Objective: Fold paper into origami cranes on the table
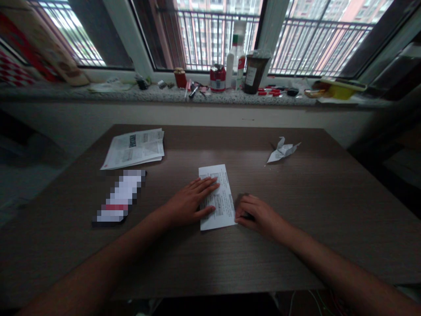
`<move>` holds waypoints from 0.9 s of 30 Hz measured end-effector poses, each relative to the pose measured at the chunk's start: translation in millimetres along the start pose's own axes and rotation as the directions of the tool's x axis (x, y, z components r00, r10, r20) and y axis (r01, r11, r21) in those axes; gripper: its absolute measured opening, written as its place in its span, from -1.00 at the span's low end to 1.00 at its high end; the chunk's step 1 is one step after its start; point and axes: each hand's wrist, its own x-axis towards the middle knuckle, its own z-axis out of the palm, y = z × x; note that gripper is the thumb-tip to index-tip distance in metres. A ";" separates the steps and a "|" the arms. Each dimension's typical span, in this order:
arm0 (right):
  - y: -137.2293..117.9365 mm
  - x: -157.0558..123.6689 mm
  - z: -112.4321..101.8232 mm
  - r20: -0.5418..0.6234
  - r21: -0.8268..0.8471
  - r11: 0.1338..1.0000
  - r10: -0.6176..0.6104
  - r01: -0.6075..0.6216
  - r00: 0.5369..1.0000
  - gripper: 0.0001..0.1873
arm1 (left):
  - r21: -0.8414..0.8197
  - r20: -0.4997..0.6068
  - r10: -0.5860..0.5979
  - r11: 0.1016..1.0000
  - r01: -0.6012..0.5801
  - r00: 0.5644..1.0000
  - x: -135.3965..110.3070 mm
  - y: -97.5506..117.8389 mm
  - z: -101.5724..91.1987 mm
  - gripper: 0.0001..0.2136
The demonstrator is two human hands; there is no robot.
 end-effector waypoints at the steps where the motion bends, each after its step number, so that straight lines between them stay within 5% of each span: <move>1: -1.4 -2.5 0.6 0.011 0.004 1.000 -0.001 0.001 1.000 -0.92 | 0.003 0.005 -0.001 1.000 0.001 1.000 -0.1 0.0 -0.2 -0.31; 13: -4.1 -0.2 -3.6 -0.042 0.064 0.996 0.062 -0.059 0.997 -0.91 | 0.010 0.008 0.011 1.000 -0.011 1.000 0.1 -2.0 0.2 -0.32; 27: 11.2 55.7 -16.5 -0.178 -0.147 0.984 0.071 -0.097 0.982 -0.91 | 0.009 -0.002 0.015 1.000 -0.015 1.000 0.4 -2.3 1.7 -0.31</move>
